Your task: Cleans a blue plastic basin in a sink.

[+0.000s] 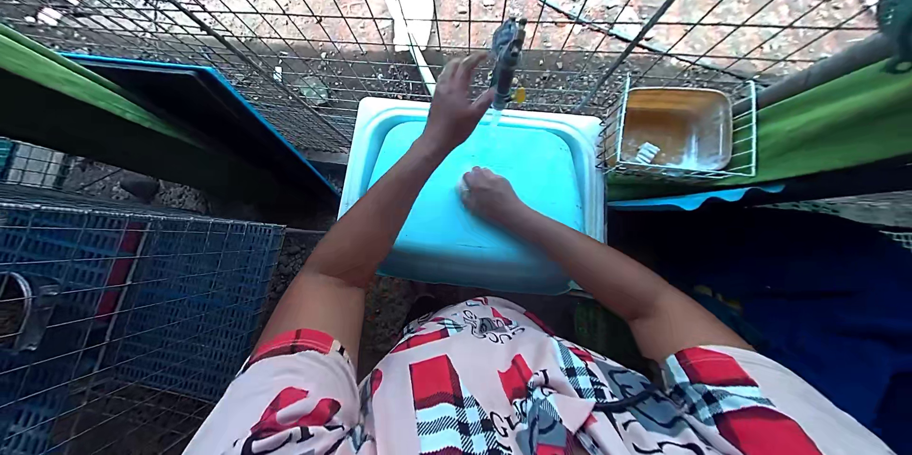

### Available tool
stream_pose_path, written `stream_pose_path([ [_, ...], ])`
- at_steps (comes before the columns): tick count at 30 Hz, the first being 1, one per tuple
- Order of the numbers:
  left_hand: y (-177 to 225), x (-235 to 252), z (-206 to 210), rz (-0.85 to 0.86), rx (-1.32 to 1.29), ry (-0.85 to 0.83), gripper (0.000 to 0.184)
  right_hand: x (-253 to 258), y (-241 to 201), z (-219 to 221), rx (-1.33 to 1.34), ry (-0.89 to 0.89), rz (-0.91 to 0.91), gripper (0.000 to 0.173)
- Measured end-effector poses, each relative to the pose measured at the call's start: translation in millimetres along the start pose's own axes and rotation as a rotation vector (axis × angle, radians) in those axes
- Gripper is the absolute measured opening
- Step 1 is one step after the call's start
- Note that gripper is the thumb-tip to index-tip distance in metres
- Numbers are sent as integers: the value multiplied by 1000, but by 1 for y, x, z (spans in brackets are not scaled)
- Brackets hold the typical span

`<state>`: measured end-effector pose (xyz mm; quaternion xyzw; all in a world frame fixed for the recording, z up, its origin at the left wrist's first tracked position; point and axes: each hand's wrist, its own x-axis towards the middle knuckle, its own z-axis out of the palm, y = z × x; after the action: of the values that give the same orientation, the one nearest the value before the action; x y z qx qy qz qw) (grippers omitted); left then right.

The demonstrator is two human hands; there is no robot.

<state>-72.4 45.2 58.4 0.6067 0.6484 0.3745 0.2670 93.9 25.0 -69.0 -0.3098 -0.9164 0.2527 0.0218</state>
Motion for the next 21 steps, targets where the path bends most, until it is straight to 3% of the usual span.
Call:
stream_pose_path([
  [2, 37, 33, 12, 47, 46, -32, 59, -11, 41, -16, -81, 93, 150, 33],
  [4, 63, 60, 23, -43, 166, -116, 59, -11, 95, -37, -85, 125, 411, 43],
  [7, 62, 78, 38, -88, 226, -9, 51, 14, 130, -45, 15, 131, 705, 57],
  [9, 55, 80, 37, -56, 251, 8, 46, 47, 105, -33, 28, 130, 700, 63],
  [11, 51, 77, 34, -15, 280, -17, 42, 73, 65, -2, 21, 146, 515, 67],
  [14, 48, 80, 26, 55, 282, -81, 42, 62, 29, 27, 50, 105, 235, 54],
  [16, 45, 78, 17, 90, 211, -145, 47, 22, 46, 11, 6, 104, 313, 51],
  [18, 28, 67, -5, 72, 53, -241, 62, -5, 87, -13, -23, 129, 543, 55],
  [21, -67, 13, -52, -118, 25, -215, 57, 18, 103, -32, -35, 101, 774, 56],
])
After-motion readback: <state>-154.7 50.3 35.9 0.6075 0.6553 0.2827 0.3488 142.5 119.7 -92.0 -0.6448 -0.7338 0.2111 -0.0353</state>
